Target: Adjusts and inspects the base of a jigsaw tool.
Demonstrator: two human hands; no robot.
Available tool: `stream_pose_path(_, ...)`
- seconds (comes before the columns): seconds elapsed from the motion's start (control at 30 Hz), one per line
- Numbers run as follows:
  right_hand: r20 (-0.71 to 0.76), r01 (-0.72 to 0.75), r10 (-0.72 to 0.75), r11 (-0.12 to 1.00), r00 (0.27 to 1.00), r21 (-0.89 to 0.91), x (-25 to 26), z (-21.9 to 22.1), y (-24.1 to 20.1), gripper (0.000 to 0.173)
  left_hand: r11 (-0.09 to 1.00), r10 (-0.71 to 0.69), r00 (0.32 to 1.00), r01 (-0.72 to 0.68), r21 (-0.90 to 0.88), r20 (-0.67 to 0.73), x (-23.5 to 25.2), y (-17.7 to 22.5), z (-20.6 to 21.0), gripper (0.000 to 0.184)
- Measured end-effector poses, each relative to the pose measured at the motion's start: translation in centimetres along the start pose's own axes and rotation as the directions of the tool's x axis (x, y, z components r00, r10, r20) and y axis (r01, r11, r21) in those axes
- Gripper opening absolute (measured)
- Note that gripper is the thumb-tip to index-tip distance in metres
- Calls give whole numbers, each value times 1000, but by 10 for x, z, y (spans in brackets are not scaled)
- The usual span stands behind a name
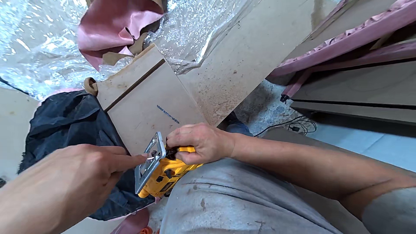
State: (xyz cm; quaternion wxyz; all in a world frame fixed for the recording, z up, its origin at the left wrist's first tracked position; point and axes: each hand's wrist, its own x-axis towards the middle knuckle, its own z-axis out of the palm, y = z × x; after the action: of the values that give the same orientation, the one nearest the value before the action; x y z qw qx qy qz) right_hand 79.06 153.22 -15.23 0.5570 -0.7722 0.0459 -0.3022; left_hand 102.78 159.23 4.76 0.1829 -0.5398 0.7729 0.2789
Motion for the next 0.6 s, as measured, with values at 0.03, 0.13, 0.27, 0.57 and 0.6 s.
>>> stream_pose_path(0.03, -2, -5, 5, 1000, 1000, 5, -1, 0, 0, 24, 999, -34, 999, 34, -2, -4, -2, 3, -3, 43)
stream_pose_path(0.13, 2, -13, 13, 1000, 1000, 4, 1, 1, 0, 23, 993, -75, 995, 80, 84, -60, -3, 16, 2, 47)
stream_pose_path(0.27, 5, -23, 23, 1000, 1000, 2, 1, 1, 0, 22, 981, -94, 995, 97, 165, -27, 0, 31, 5, 51)
stream_pose_path(0.57, -18, -9, 9, 1000, 1000, 6, -1, 1, 2, 24, 922, -106, 987, 53, 383, 120, 15, 45, -11, 51)
stream_pose_path(0.6, -19, -9, 9, 1000, 1000, 4, -2, 2, 2, 24, 920, -106, 984, 43, 390, 141, 16, 45, -13, 52)
